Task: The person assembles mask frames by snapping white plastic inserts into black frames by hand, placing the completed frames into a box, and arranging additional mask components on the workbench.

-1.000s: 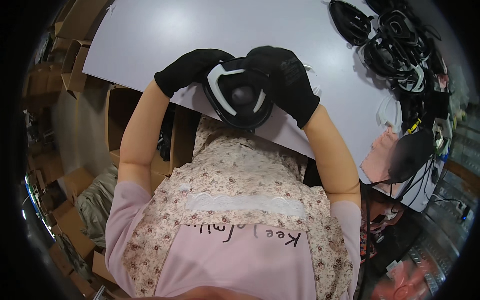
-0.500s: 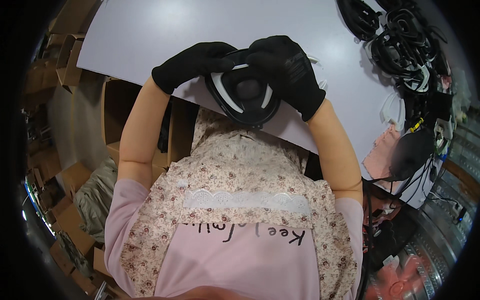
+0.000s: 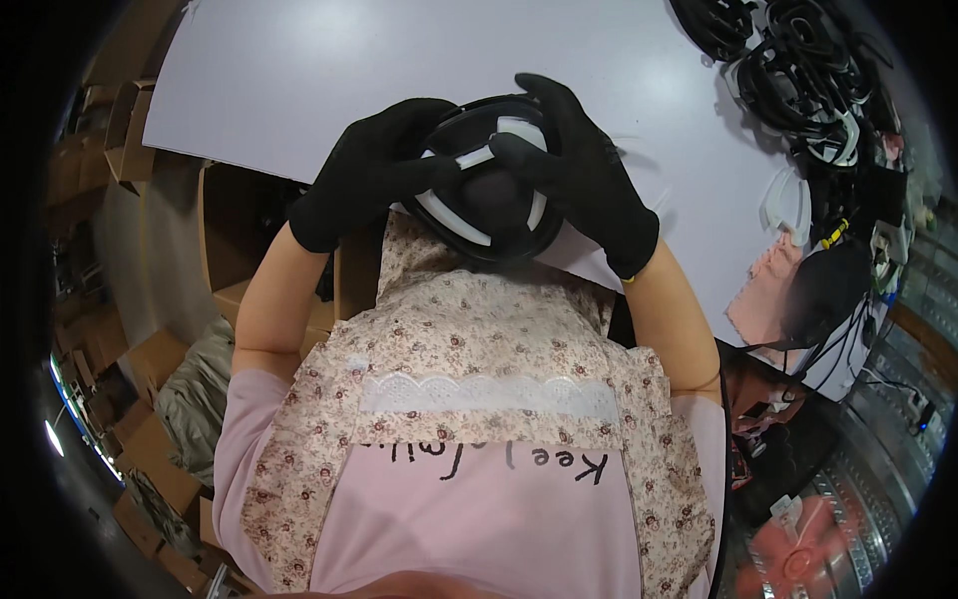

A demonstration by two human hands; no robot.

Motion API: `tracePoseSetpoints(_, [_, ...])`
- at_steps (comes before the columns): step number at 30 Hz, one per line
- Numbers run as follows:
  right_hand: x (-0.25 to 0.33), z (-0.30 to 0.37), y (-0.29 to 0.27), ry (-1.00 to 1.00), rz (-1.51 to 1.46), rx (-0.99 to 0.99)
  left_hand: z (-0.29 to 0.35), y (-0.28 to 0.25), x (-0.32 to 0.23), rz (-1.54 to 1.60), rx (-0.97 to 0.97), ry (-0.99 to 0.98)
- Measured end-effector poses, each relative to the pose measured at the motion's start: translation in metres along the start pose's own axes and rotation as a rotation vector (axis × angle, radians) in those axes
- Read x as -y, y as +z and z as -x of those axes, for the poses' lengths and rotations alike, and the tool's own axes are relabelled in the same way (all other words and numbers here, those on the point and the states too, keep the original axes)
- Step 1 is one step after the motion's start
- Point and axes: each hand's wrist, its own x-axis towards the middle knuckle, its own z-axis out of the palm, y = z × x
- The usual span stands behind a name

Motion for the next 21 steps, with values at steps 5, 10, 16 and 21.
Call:
tracePoseSetpoints(5, [0.006,0.004,-0.001,-0.002,0.025,-0.002,0.005,0.012,-0.002,-0.089,-0.047,0.182])
tracePoseSetpoints(10, [0.011,0.018,0.002,0.003,-0.063,-0.050,0.010,0.027,-0.001,-0.211,-0.159,0.295])
tracePoseSetpoints(16, [0.005,0.032,0.003,0.085,-0.175,-0.092,0.014,0.042,0.003,-0.113,-0.134,0.269])
tracePoseSetpoints(21, [0.015,0.045,0.015,0.002,-0.160,-0.219,0.022,0.058,0.009,0.083,-0.287,0.310])
